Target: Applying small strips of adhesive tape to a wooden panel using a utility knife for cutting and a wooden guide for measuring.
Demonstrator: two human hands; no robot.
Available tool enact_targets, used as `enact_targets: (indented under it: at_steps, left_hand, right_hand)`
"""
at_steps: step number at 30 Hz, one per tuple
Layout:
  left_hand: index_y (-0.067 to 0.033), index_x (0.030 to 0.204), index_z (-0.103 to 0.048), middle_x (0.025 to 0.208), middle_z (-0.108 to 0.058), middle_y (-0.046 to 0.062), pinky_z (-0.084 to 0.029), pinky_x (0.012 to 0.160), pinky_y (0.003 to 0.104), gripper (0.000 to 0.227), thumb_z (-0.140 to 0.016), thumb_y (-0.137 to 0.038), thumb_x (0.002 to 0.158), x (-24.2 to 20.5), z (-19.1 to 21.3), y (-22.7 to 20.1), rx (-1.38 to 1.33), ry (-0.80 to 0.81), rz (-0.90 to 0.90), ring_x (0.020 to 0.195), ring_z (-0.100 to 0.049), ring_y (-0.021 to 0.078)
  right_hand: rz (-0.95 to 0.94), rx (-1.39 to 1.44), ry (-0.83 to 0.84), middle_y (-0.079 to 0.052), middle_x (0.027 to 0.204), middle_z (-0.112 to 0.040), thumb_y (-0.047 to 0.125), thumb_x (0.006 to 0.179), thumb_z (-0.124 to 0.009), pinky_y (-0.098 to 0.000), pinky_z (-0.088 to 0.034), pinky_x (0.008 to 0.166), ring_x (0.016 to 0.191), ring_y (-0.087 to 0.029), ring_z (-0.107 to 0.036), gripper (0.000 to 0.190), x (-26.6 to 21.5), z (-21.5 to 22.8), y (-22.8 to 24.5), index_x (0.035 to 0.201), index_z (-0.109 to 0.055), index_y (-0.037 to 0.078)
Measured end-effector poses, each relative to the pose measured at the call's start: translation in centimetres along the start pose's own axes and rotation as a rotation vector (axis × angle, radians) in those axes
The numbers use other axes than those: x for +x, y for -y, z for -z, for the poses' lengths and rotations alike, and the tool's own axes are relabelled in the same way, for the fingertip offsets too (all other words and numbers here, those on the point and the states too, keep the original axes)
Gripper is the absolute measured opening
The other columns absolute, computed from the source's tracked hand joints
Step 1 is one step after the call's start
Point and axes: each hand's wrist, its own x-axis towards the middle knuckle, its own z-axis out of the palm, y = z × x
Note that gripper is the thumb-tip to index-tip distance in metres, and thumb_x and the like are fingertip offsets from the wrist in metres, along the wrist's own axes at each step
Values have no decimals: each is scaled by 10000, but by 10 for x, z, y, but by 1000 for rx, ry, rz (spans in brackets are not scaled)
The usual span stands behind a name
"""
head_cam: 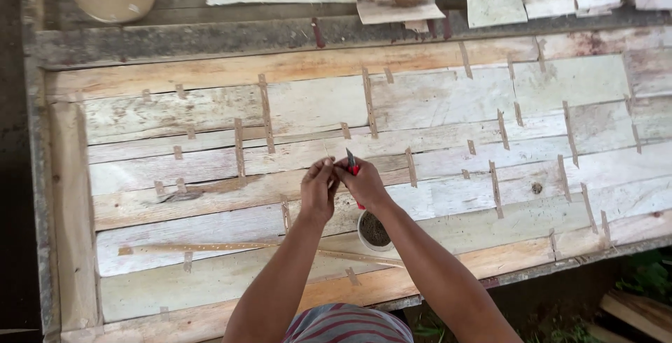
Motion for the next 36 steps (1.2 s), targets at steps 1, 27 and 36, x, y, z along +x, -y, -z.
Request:
enact_targets:
  at_steps: [1, 27, 36]
  left_hand:
    - [-86, 1124, -709, 884, -686, 0, -563, 901, 312, 183, -695, -224, 1006, 2, 13, 10, -8, 1, -14, 818, -643, 107]
    - [-67, 1304, -692, 1224, -723, 98, -495, 1045, 356, 344, -625, -231, 1009, 43, -89, 87, 389, -15, -177, 1126, -665, 175]
    - [-238, 1504, -531, 1623, -421, 55, -266, 1232, 607, 572, -645, -409, 971, 143, -243, 128, 1470, 3, -463, 1549, -293, 328]
  right_hand:
    - [15, -3, 7, -32, 609, -653, 253, 865, -821, -289, -506, 567, 559, -145, -651, 103, -5, 1, -4, 946, -815, 190]
    - [-99, 287, -48, -107, 729, -607, 109, 900, -765, -293, -498, 474, 546, -172, -579, 139, 87, 206, -43, 976, -701, 12]
    - [-142, 441, -182, -67, 725, -623, 171, 905, -745, -266, -486, 449, 517, -145, -573, 193, 312, 321, -8, 1012, -669, 30]
